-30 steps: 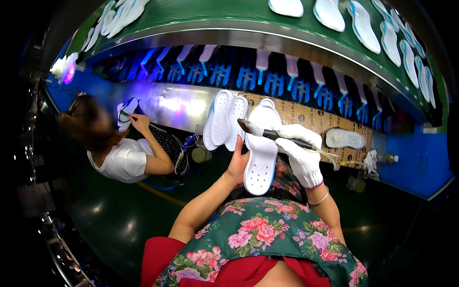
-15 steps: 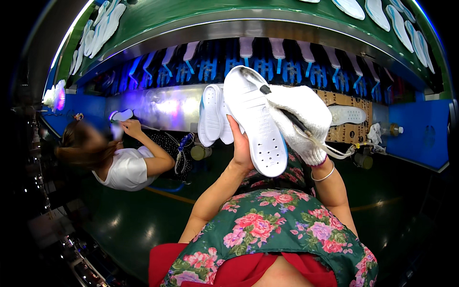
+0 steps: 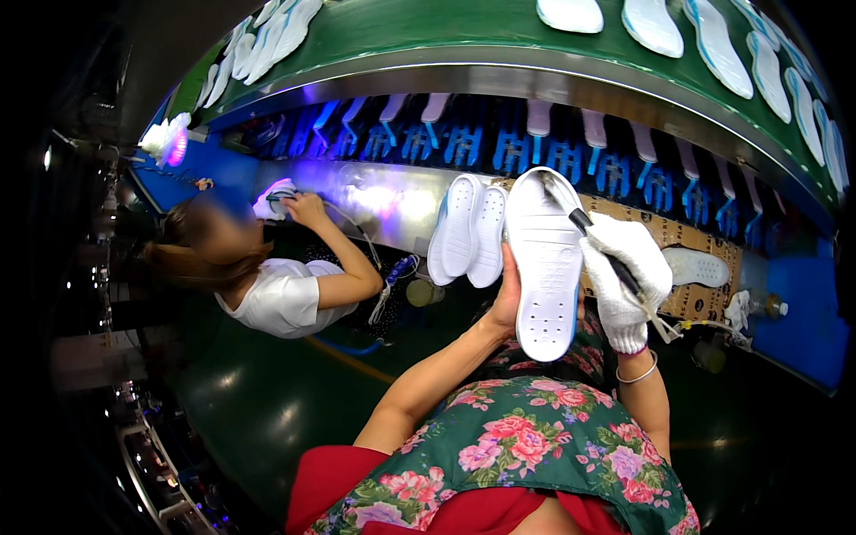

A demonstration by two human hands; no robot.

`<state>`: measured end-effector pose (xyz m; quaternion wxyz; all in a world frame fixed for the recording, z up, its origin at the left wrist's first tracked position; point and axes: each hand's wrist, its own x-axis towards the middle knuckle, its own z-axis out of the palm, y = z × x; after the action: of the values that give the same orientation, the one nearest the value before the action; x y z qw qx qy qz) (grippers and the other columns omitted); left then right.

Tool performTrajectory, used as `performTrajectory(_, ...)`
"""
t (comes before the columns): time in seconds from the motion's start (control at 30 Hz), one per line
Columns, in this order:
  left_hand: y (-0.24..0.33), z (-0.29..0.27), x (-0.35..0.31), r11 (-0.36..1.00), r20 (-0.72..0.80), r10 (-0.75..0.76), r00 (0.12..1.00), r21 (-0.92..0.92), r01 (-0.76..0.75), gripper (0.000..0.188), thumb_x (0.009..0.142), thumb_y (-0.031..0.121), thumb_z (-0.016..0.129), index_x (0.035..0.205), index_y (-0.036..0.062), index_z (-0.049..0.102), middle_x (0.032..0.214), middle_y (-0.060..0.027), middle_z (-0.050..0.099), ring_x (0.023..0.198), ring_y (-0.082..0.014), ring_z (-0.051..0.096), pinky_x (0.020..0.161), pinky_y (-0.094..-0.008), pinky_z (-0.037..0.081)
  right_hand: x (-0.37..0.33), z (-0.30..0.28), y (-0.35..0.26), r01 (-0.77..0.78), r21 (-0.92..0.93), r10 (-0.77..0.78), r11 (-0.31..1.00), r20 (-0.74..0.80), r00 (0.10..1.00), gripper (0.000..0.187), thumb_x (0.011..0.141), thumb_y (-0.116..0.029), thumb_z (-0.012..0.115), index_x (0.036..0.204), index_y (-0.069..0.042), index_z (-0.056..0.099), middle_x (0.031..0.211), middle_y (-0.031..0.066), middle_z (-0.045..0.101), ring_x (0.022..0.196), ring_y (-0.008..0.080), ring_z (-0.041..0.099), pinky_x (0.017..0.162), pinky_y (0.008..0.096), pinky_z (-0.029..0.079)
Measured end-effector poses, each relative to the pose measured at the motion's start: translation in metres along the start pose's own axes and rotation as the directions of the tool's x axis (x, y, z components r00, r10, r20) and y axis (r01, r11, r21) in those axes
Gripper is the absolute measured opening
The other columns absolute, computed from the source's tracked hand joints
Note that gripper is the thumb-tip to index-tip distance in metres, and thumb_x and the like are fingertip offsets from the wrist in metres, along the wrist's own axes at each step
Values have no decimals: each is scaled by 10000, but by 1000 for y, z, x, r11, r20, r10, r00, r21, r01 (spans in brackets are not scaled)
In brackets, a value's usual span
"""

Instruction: The person applies glue to the interior of shoe soles using a brush and then places the soles onto a moving conveyor belt.

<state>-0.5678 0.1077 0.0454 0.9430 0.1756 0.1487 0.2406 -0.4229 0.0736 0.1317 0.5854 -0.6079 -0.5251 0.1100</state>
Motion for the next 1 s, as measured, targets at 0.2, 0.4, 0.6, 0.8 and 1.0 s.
performTrajectory(0.2, 11, -12, 2, 996, -26, 71, 997, -56, -72, 883, 899, 754, 93, 1522, 138, 210, 1463, -109, 407, 1328, -260, 431, 1106, -421, 371, -2, 11, -7, 129, 66, -142, 990, 277, 950, 238, 696, -5, 748, 924, -73, 737, 887, 86, 710, 775, 237, 681, 699, 323, 535)
performTrajectory(0.4, 20, -11, 5, 994, -61, 112, 992, -15, -113, 914, 889, 773, 97, 1500, 111, 250, 1380, -134, 487, 1186, -279, 554, 983, -428, 487, 5, 13, -2, 178, -33, -171, 983, 160, 972, 204, 714, 60, 723, 898, -30, 714, 881, 122, 705, 784, 242, 672, 720, 319, 530)
performTrajectory(0.6, 34, -31, 5, 974, -112, 205, 972, 124, -191, 928, 873, 802, 175, 1530, 146, 177, 1488, -109, 366, 1345, -274, 404, 1116, -439, 362, 1, 15, -1, 113, 110, -143, 988, 328, 934, 225, 710, -67, 776, 931, -95, 750, 898, 82, 718, 806, 258, 681, 738, 347, 539)
performTrajectory(0.8, 41, -35, 15, 983, 60, 169, 984, -81, -164, 1024, 815, 866, 203, 1405, 42, 357, 1111, -181, 631, 975, -263, 643, 844, -396, 546, -13, 22, 5, 321, 34, -313, 947, 341, 887, 282, 733, -80, 759, 1011, -117, 736, 966, 77, 721, 844, 254, 692, 745, 350, 542)
performTrajectory(1.0, 50, -32, 21, 977, -169, 190, 967, -66, -204, 1135, 723, 945, 191, 1274, -5, 479, 924, -242, 637, 798, -295, 647, 695, -392, 548, -17, 14, 9, 121, 66, -134, 990, 260, 956, 278, 709, -49, 760, 978, -117, 747, 948, 72, 730, 843, 227, 701, 721, 330, 545)
